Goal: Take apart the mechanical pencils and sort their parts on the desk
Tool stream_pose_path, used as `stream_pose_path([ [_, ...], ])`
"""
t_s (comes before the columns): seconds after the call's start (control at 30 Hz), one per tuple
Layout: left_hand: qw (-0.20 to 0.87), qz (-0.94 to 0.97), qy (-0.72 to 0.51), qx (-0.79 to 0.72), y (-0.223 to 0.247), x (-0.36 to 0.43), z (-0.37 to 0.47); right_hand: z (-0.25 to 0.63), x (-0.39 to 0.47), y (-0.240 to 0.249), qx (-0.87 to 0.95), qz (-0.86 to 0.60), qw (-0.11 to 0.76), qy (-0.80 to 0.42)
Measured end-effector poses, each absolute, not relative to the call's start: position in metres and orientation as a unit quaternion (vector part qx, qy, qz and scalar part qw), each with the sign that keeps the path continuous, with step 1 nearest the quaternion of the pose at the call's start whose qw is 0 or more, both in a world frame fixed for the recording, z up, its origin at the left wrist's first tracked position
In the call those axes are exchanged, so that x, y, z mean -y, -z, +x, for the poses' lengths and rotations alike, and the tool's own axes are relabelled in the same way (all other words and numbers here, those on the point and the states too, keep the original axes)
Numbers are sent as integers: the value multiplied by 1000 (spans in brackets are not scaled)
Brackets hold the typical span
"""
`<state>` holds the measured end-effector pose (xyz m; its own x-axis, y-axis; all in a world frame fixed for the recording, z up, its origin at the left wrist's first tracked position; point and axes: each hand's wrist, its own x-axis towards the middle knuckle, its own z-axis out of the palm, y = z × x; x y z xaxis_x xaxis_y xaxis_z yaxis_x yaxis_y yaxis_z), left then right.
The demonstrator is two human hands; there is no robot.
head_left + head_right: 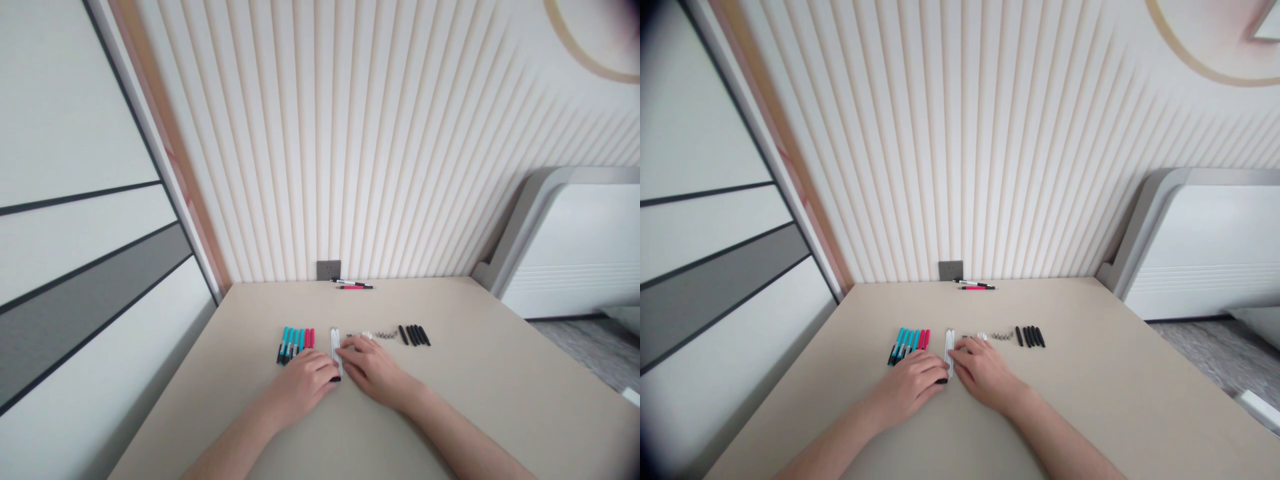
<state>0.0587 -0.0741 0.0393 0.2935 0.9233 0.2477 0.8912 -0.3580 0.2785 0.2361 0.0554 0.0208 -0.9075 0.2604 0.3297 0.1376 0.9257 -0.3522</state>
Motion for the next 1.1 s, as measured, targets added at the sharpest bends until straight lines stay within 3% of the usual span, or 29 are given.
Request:
stream_pose_path([
  [0.57, 39, 780, -212, -588, -41, 77, 60, 237, -56, -24, 960, -107, 187, -181],
  [0.83, 189, 647, -415, -611, -44, 74, 63, 240, -48, -35, 947, -60, 219, -229],
  [0.97, 270, 608, -450, -596, -38, 72, 66, 237, -46, -31, 943, -36, 227, -243],
  [1.1, 265, 593, -448, -614, -36, 72, 66, 238, -49, -29, 940, -55, 245, -232],
])
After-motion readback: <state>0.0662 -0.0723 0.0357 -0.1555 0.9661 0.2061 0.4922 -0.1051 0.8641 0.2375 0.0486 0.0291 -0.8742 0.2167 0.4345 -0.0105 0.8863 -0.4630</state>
